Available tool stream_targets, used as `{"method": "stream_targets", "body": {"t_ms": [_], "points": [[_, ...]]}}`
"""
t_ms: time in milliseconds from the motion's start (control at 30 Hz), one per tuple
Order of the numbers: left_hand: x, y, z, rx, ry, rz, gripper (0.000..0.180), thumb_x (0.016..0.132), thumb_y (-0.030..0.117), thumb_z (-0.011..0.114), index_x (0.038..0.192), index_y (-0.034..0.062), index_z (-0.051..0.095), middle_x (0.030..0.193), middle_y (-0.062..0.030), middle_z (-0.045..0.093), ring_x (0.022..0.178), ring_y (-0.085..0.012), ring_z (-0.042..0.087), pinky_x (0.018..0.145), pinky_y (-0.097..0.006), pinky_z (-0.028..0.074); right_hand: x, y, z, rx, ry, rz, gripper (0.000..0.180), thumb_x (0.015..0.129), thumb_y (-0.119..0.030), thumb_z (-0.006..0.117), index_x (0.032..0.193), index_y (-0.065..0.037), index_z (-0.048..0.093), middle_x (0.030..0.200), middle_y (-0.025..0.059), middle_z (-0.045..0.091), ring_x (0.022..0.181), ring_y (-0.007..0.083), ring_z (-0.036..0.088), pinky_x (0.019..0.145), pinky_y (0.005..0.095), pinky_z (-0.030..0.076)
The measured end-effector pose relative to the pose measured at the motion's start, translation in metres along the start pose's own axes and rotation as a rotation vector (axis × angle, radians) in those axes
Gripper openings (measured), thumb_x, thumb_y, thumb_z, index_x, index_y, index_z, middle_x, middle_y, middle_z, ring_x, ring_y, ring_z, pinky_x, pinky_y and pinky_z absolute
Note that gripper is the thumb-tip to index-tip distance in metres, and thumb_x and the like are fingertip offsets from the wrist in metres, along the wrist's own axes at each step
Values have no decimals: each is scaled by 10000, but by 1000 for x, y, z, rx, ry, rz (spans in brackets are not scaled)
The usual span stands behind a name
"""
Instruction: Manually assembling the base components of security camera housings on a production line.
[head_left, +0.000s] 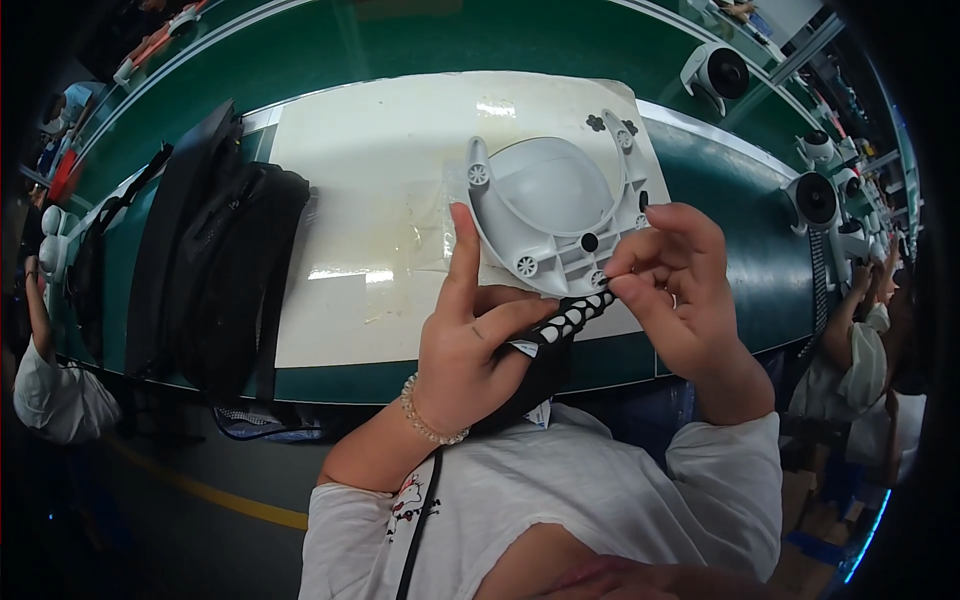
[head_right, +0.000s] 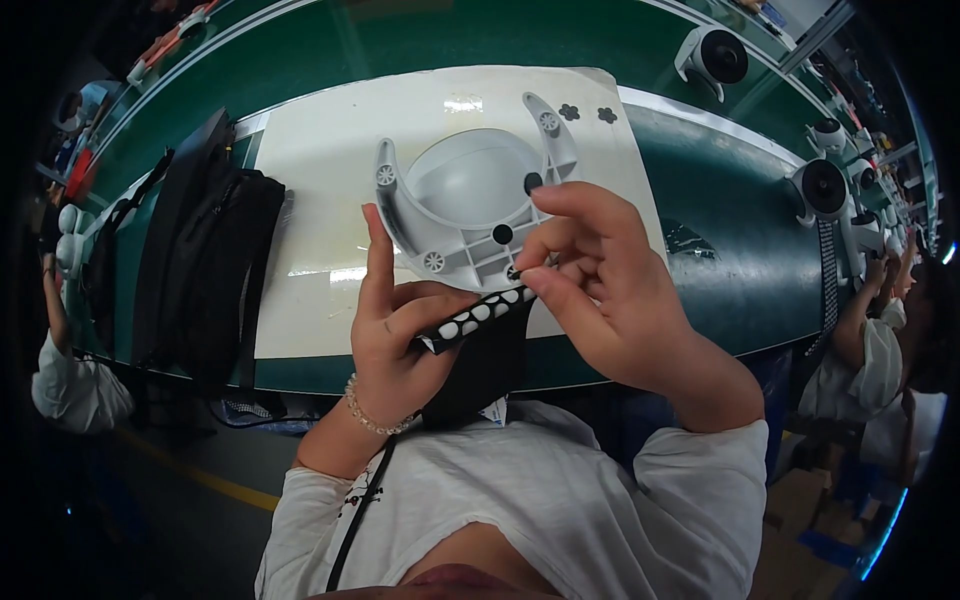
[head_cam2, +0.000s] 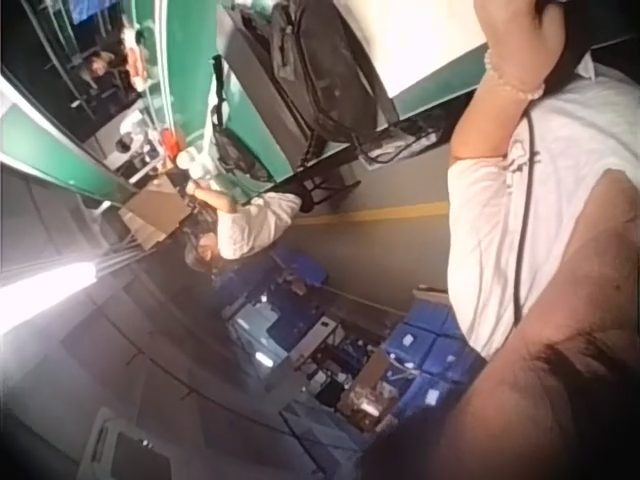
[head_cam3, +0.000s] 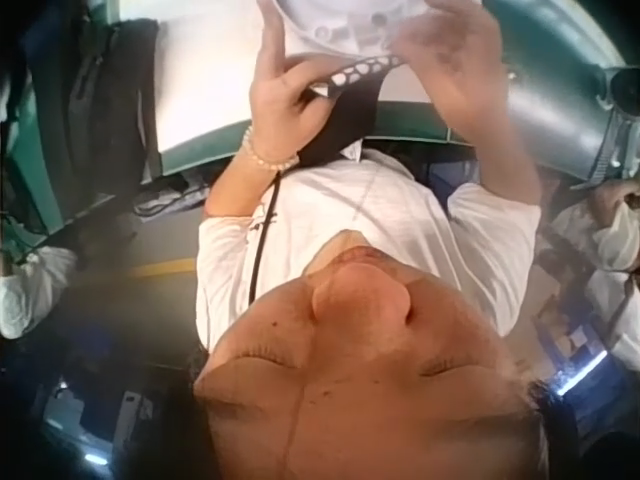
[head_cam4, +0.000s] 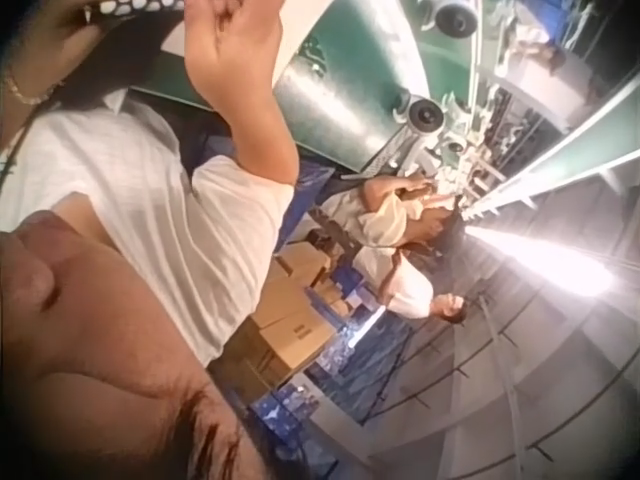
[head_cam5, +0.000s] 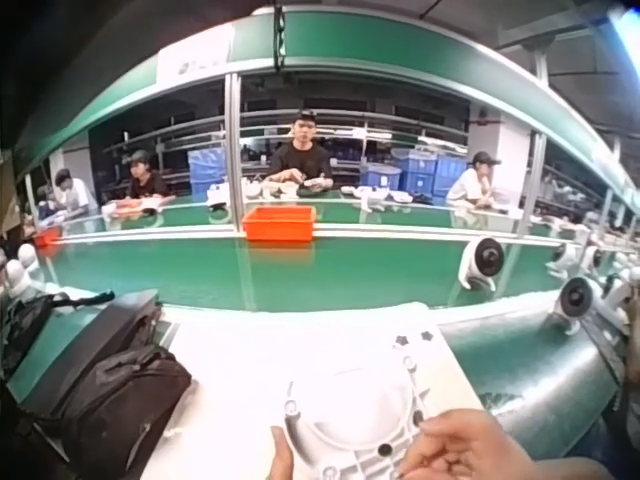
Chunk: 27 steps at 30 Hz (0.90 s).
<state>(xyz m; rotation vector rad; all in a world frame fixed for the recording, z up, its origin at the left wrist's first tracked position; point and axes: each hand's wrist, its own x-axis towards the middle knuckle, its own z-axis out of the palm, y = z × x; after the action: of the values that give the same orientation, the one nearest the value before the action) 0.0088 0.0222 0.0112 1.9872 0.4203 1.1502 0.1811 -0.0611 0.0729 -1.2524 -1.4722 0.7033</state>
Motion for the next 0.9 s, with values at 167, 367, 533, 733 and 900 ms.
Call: {"method": "stream_targets", "body": {"t_ms": [167,367,533,733,900], "points": [[-1,-2,0,12,4,17,361,552,-152,526,846,21,643,1343,-359,132,796,-249,650,695,-290,510,-1,2,1,-268,3,-54,464,785,59,529,1200,-55,352,854,102,604,694,144,595,560,212,456],[-1,-5,2,-1,36,22,376,540,-160,501,852,3,634,1340,-364,139,796,-260,649,690,-292,511,-3,14,0,-664,56,-514,417,692,24,603,1091,-61,515,900,89,632,537,167,573,445,235,414],[0,-6,2,28,45,36,372,547,-155,502,858,5,631,1334,-368,149,768,-252,651,683,-289,510,-8,-18,-1,-1077,-120,-451,421,625,-11,608,1039,-78,578,968,67,627,503,127,548,414,229,366],[-3,-8,2,5,54,36,360,545,-149,511,845,12,630,1339,-363,145,765,-246,652,683,-286,509,-10,-17,-8,-635,8,-168,443,725,-12,617,1144,-8,472,1045,158,589,568,182,583,481,222,451],[-1,-8,3,-3,45,45,361,544,-149,513,844,15,630,1342,-361,140,755,-242,652,682,-288,509,-5,1,-4,-300,32,-422,454,727,35,575,1158,-6,439,982,163,612,592,173,604,480,240,460]]}}
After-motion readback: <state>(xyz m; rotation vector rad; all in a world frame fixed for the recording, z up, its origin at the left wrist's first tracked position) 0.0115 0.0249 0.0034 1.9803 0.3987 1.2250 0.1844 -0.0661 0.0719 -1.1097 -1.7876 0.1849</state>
